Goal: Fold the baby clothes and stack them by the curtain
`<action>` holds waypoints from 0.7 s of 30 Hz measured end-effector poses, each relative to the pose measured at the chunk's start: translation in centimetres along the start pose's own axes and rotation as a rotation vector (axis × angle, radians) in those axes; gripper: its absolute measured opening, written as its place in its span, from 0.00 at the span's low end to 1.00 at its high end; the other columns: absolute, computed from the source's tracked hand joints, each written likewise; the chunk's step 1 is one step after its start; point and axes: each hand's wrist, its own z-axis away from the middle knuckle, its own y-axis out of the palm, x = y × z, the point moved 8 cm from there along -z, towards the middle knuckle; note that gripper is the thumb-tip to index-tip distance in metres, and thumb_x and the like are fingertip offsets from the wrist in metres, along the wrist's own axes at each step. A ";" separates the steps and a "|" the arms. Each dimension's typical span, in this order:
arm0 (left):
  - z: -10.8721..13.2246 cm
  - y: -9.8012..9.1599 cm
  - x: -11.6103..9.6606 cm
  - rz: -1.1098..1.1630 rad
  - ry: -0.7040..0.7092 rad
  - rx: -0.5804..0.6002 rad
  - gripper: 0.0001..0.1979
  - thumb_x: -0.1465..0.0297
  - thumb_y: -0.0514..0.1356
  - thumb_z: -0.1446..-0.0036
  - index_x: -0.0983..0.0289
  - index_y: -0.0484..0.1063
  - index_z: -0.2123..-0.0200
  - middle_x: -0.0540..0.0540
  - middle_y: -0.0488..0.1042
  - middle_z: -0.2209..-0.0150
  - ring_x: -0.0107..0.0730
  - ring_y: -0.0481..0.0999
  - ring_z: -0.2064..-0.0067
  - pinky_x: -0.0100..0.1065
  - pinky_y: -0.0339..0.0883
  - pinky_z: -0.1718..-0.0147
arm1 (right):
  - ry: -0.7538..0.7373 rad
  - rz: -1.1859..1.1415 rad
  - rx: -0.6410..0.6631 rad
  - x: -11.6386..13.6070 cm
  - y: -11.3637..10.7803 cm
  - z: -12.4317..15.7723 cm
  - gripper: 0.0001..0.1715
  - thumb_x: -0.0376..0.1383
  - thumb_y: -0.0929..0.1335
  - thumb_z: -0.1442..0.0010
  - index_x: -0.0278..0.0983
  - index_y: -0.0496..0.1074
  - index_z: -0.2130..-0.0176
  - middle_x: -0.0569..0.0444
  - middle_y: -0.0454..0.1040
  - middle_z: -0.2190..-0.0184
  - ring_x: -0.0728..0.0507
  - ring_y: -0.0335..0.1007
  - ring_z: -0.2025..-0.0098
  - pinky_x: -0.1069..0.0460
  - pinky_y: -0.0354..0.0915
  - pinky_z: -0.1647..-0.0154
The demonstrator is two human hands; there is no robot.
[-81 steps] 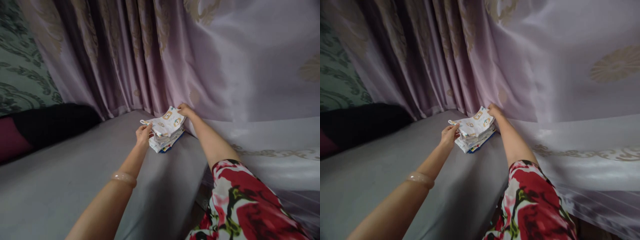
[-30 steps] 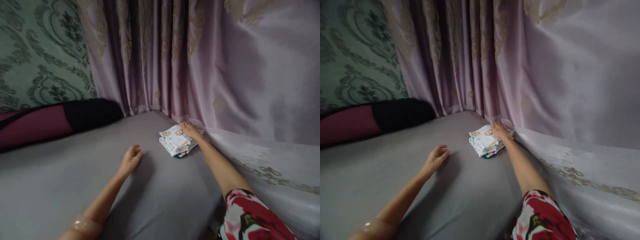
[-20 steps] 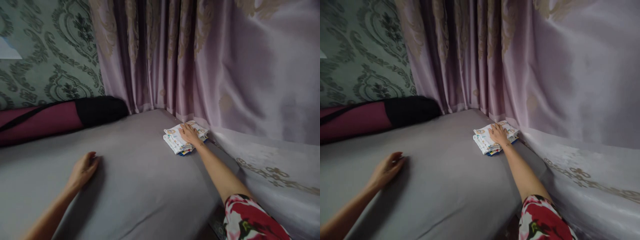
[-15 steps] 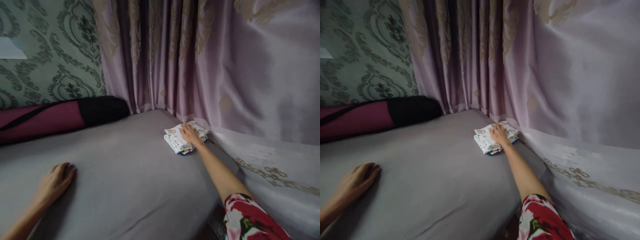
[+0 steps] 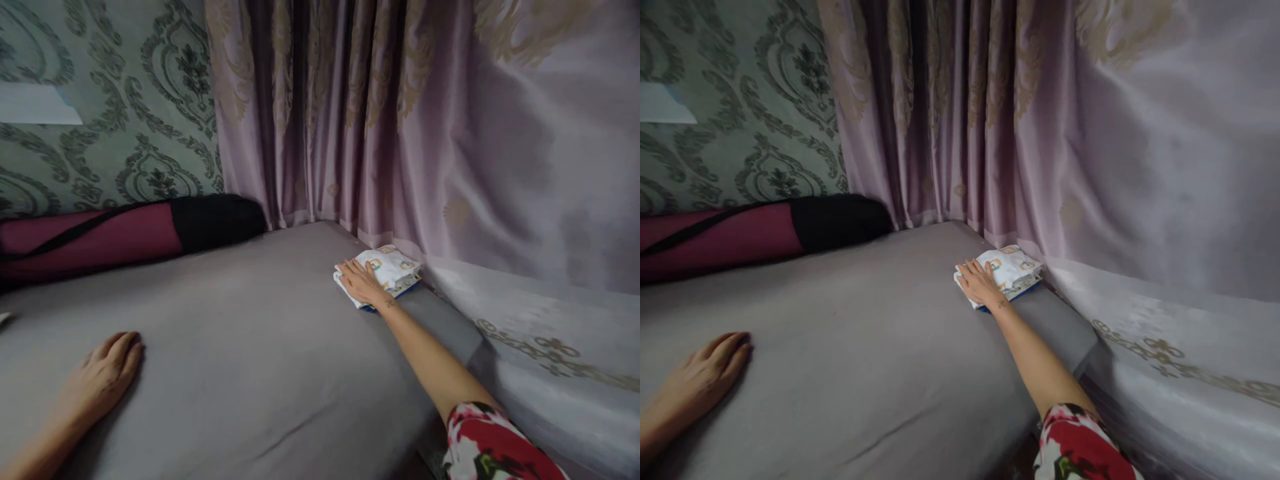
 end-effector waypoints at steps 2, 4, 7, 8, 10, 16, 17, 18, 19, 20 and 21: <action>0.0 0.1 0.0 -0.031 0.030 -0.010 0.31 0.56 0.31 0.42 0.62 0.64 0.50 0.63 0.69 0.47 0.46 0.70 0.45 0.40 0.59 0.44 | -0.003 0.027 -0.008 0.0 0.3 0.2 0.29 0.43 0.51 0.31 0.39 0.56 0.35 0.46 0.55 0.34 0.36 0.45 0.33 0.33 0.37 0.35; 0.0 0.4 0.1 -0.048 0.046 -0.023 0.33 0.56 0.30 0.41 0.64 0.65 0.50 0.65 0.69 0.47 0.47 0.70 0.45 0.41 0.59 0.44 | -0.001 0.033 -0.009 -0.1 0.4 0.1 0.28 0.42 0.52 0.31 0.39 0.56 0.35 0.47 0.56 0.35 0.36 0.46 0.33 0.33 0.38 0.35; -0.3 1.0 0.5 -0.077 0.049 -0.047 0.32 0.57 0.30 0.40 0.64 0.64 0.49 0.63 0.69 0.47 0.45 0.70 0.45 0.42 0.60 0.44 | 0.015 0.025 0.014 -0.3 0.4 -0.2 0.27 0.40 0.53 0.31 0.40 0.57 0.36 0.48 0.57 0.35 0.37 0.46 0.33 0.33 0.38 0.35; -0.4 1.2 0.6 -0.092 0.047 -0.057 0.31 0.57 0.30 0.39 0.64 0.64 0.49 0.62 0.69 0.47 0.44 0.70 0.45 0.41 0.60 0.44 | 0.025 0.021 0.028 -0.4 0.4 -0.3 0.27 0.39 0.54 0.32 0.40 0.58 0.36 0.48 0.57 0.35 0.37 0.46 0.33 0.33 0.39 0.35; -0.5 1.2 0.4 -0.118 0.042 -0.073 0.30 0.58 0.31 0.37 0.65 0.64 0.48 0.61 0.69 0.46 0.42 0.69 0.45 0.41 0.60 0.44 | 0.051 0.014 0.048 -0.5 0.3 -0.6 0.27 0.37 0.55 0.33 0.40 0.59 0.37 0.47 0.58 0.36 0.37 0.48 0.34 0.32 0.41 0.36; 0.3 -0.4 -1.3 -0.047 -0.007 -0.066 0.22 0.65 0.40 0.35 0.67 0.65 0.47 0.64 0.67 0.44 0.41 0.69 0.45 0.40 0.60 0.45 | 0.019 0.007 -0.088 3.1 0.0 -2.3 0.27 0.35 0.56 0.36 0.34 0.63 0.40 0.42 0.61 0.37 0.36 0.54 0.36 0.34 0.47 0.37; 0.4 -0.7 -1.5 -0.022 -0.021 -0.070 0.21 0.66 0.41 0.35 0.66 0.65 0.47 0.63 0.67 0.44 0.41 0.68 0.45 0.40 0.60 0.45 | -0.026 -0.017 -0.086 4.4 0.5 -2.8 0.27 0.36 0.56 0.36 0.34 0.64 0.40 0.42 0.61 0.38 0.36 0.56 0.37 0.34 0.49 0.38; 0.4 -1.0 -1.6 0.001 -0.033 -0.071 0.20 0.66 0.41 0.35 0.66 0.65 0.47 0.63 0.67 0.44 0.41 0.68 0.45 0.40 0.59 0.44 | -0.079 -0.045 -0.074 6.0 1.2 -3.3 0.28 0.36 0.56 0.36 0.33 0.64 0.40 0.41 0.61 0.38 0.35 0.57 0.38 0.35 0.51 0.39; 0.4 -1.2 -1.6 0.016 -0.046 -0.074 0.20 0.67 0.42 0.35 0.67 0.65 0.48 0.64 0.67 0.44 0.41 0.67 0.45 0.39 0.58 0.44 | -0.113 -0.077 -0.071 7.6 2.0 -3.8 0.28 0.37 0.56 0.37 0.32 0.64 0.40 0.41 0.62 0.38 0.36 0.58 0.38 0.37 0.53 0.39; 0.4 -1.2 -1.6 0.031 -0.043 -0.063 0.19 0.67 0.43 0.34 0.67 0.65 0.48 0.63 0.67 0.44 0.40 0.67 0.45 0.38 0.58 0.44 | -0.145 -0.104 -0.072 9.4 2.7 -4.3 0.29 0.37 0.56 0.37 0.32 0.65 0.41 0.41 0.62 0.38 0.35 0.59 0.39 0.37 0.55 0.40; 0.3 -1.4 -1.5 0.047 -0.048 -0.074 0.18 0.67 0.43 0.34 0.66 0.65 0.48 0.63 0.66 0.44 0.40 0.66 0.44 0.39 0.57 0.44 | -0.187 -0.125 -0.077 11.4 3.5 -4.7 0.29 0.38 0.56 0.38 0.32 0.65 0.41 0.40 0.62 0.39 0.35 0.60 0.39 0.37 0.56 0.41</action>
